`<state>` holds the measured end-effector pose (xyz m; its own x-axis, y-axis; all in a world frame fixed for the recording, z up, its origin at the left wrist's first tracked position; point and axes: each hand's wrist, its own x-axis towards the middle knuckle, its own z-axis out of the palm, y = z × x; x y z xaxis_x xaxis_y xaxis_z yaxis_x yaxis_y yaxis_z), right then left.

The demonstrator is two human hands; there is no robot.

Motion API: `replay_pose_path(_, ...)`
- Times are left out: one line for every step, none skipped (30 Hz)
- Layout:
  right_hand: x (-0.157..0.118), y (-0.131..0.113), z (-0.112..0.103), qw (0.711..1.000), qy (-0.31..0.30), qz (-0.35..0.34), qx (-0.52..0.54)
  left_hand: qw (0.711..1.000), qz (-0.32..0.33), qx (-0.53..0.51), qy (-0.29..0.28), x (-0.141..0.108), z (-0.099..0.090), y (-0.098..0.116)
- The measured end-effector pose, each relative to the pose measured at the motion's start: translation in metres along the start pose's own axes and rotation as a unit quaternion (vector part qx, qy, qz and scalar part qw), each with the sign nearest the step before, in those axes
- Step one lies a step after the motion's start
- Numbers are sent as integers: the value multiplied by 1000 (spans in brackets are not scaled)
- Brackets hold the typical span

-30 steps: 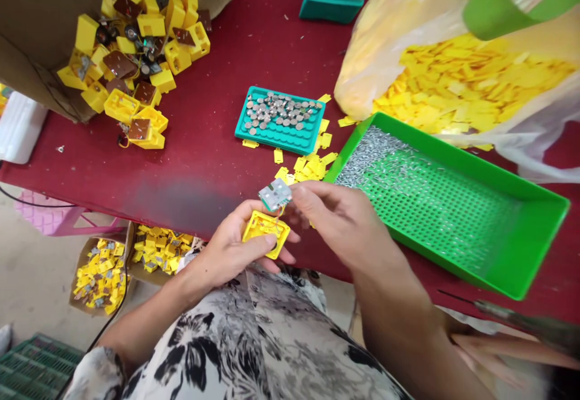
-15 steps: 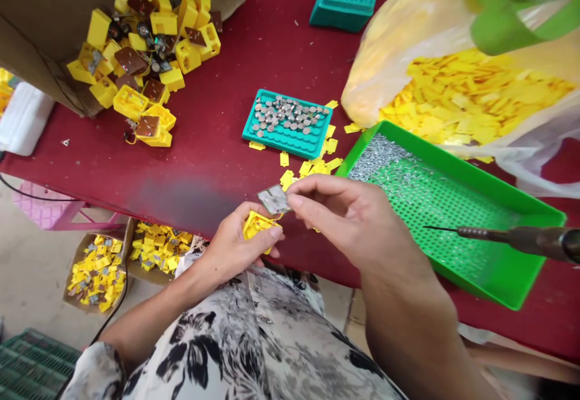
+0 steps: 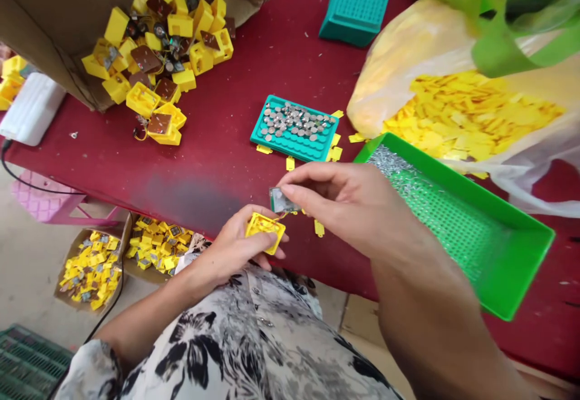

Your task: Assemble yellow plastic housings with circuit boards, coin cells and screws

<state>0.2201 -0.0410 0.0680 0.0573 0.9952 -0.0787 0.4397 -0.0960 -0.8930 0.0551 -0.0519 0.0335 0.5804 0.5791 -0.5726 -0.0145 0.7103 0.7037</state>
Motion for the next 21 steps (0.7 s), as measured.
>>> replay_pose_path(-3, -4, 3, 1000, 17, -3, 10, 997, -17, -71, -19, 1, 0, 0)
replay_pose_path(-6, -8, 6, 999, 32, -9, 16, 990, -23, -133, -35, 2, -1, -1)
replay_pose_path(-11, -12, 10, 999, 42, -18, 16, 981, -23, -183, -51, 3, -2, -1)
replay_pose_path(-16, -15, 13, 998, 50, -35, 6, 972, -21, -226, -64, 4, -4, -2)
replay_pose_path(-21, -18, 17, 997, 55, -60, -13, 962, -17, -263, -74, 5, -6, -2)
replay_pose_path(-27, -20, 20, 993, 57, -94, -39, 952, -14, -294, -82, 5, -8, -2)
replay_pose_path(-32, -21, 22, 987, 56, -132, -67, 945, -13, -316, -86, 5, -9, -2)
replay_pose_path(-38, -20, 23, 980, 51, -171, -91, 940, -13, -330, -87, 4, -10, -1)
replay_pose_path(-43, -19, 24, 971, 44, -206, -109, 937, -17, -337, -87, 3, -11, 0)
replay_pose_path(-47, -18, 24, 963, 36, -237, -121, 937, -20, -339, -84, 2, -11, 2)
replay_pose_path(-51, -15, 23, 957, 26, -260, -127, 939, -24, -334, -77, 0, -11, 3)
replay_pose_path(-55, -13, 22, 953, 17, -275, -127, 943, -25, -324, -65, -1, -10, 5)
replay_pose_path(-58, -11, 22, 951, 9, -283, -124, 949, -26, -309, -53, -3, -8, 7)
replay_pose_path(-61, -9, 21, 950, 5, -286, -121, 956, -25, -290, -42, -4, -7, 9)
replay_pose_path(-64, -8, 20, 951, 4, -286, -119, 963, -23, -267, -34, -6, -5, 10)
replay_pose_path(-66, -7, 20, 951, 6, -284, -118, 969, -21, -244, -29, -7, -4, 11)
replay_pose_path(-69, -7, 19, 952, 9, -282, -120, 975, -20, -219, -25, -8, -3, 12)
replay_pose_path(-71, -7, 19, 952, 12, -282, -123, 980, -18, -195, -19, -9, -2, 12)
replay_pose_path(-73, -8, 18, 951, 14, -281, -128, 985, -15, -171, -11, -9, -1, 12)
replay_pose_path(-75, -8, 17, 950, 15, -280, -133, 989, -13, -149, -3, -10, -1, 12)
replay_pose_path(-77, -9, 16, 951, 16, -278, -138, 991, -14, -132, 1, -11, -1, 13)
